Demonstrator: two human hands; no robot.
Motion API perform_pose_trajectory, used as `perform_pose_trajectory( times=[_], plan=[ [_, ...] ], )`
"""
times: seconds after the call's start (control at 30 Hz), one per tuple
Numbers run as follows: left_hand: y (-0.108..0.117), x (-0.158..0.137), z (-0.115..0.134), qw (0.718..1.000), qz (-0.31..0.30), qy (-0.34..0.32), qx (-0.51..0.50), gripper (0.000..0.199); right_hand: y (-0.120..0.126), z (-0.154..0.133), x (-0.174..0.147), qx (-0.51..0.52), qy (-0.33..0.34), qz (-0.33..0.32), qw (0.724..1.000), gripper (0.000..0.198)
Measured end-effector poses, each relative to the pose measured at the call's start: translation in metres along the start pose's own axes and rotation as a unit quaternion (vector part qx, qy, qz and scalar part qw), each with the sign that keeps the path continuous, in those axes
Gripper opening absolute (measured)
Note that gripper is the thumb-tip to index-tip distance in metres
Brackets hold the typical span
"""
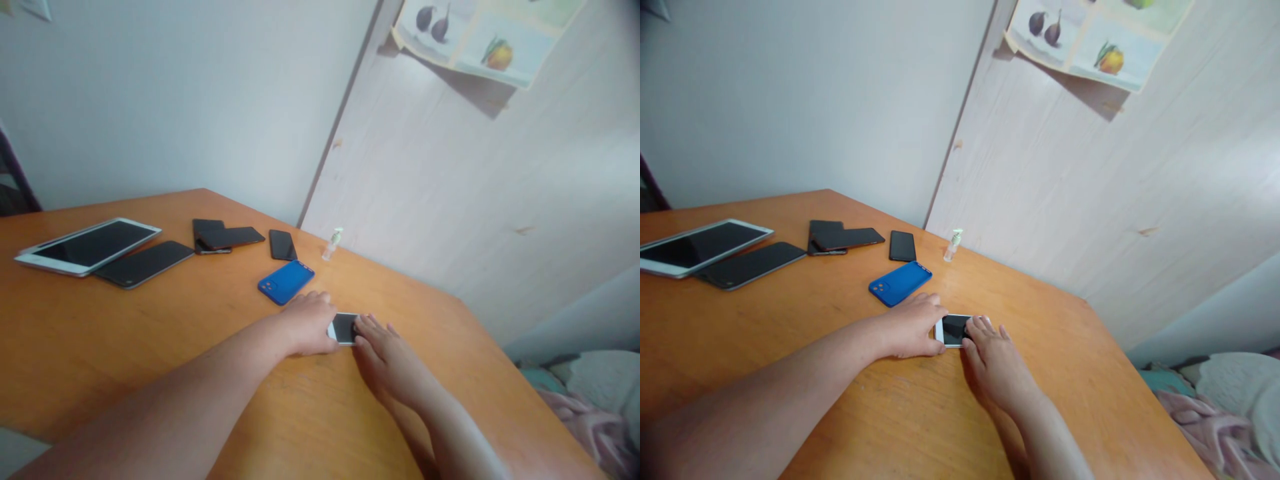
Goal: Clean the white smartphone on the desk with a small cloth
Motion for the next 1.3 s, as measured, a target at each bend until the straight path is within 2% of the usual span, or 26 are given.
perform_pose_trajectory(
  times=[0.07, 0.1, 0.13, 0.23, 0.3, 0.37, 0.47, 0.53, 0.67, 0.73, 0.8, 0.93, 1.0, 1.17, 1.3],
  plan=[
    [0.001, -0.001, 0.001, 1.000, 0.001, -0.001, 0.001, 0.036, -0.004, -0.016, 0.001, 0.018, 0.059, -0.014, 0.998, 0.051],
    [0.001, -0.001, 0.002, 1.000, 0.001, -0.002, 0.001, 0.036, -0.005, -0.015, 0.001, 0.025, 0.061, -0.019, 0.998, 0.051],
    [0.001, -0.001, 0.002, 1.000, 0.001, -0.001, 0.002, 0.035, -0.005, -0.009, 0.002, 0.028, 0.041, -0.019, 0.999, 0.051],
    [0.002, -0.001, 0.002, 1.000, 0.000, -0.001, 0.009, 0.038, -0.003, 0.026, 0.005, 0.020, -0.078, 0.007, 0.997, 0.049],
    [0.001, 0.000, 0.002, 1.000, 0.005, -0.001, 0.010, 0.042, -0.002, 0.036, 0.006, 0.012, -0.119, 0.028, 0.992, 0.048],
    [0.000, 0.001, 0.002, 1.000, 0.016, -0.005, 0.007, 0.045, -0.004, 0.025, 0.010, 0.017, -0.092, 0.028, 0.995, 0.049],
    [-0.001, 0.003, 0.000, 0.999, 0.032, -0.010, -0.002, 0.047, -0.009, -0.009, 0.014, 0.044, 0.020, 0.006, 0.999, 0.050],
    [-0.002, 0.003, -0.001, 0.999, 0.038, -0.012, -0.008, 0.049, -0.008, -0.015, 0.015, 0.051, 0.044, 0.003, 0.998, 0.049],
    [-0.004, 0.005, -0.002, 0.999, 0.038, -0.010, -0.015, 0.058, -0.002, 0.022, 0.015, 0.023, -0.081, 0.036, 0.996, 0.046],
    [-0.004, 0.006, -0.003, 0.999, 0.039, -0.009, -0.021, 0.061, -0.001, 0.031, 0.014, 0.017, -0.114, 0.043, 0.992, 0.046],
    [-0.004, 0.006, -0.004, 0.999, 0.039, -0.011, -0.031, 0.063, -0.005, 0.021, 0.017, 0.022, -0.087, 0.028, 0.996, 0.048],
    [-0.007, 0.006, -0.007, 0.998, 0.034, -0.016, -0.059, 0.070, -0.010, -0.026, 0.022, 0.020, 0.030, -0.013, 0.999, 0.050],
    [-0.007, 0.005, -0.008, 0.997, 0.031, -0.015, -0.068, 0.072, -0.008, -0.041, 0.022, 0.018, 0.061, -0.019, 0.998, 0.052],
    [-0.007, 0.005, -0.012, 0.997, 0.013, -0.002, -0.080, 0.079, -0.001, -0.048, 0.003, 0.044, 0.113, -0.053, 0.991, 0.049],
    [-0.006, 0.005, -0.009, 0.997, -0.004, -0.004, -0.077, 0.089, 0.002, -0.044, -0.012, 0.052, 0.119, -0.067, 0.989, 0.046]
  ],
)
Point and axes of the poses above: each hand's wrist, its own x-axis towards the middle knuckle, its own y-axis out of the back of the hand, z = x × y, the point moved 9 cm from there along x, towards the middle knuckle, and after that the axes turned 13 degrees about -z, right-handed, at the moved point
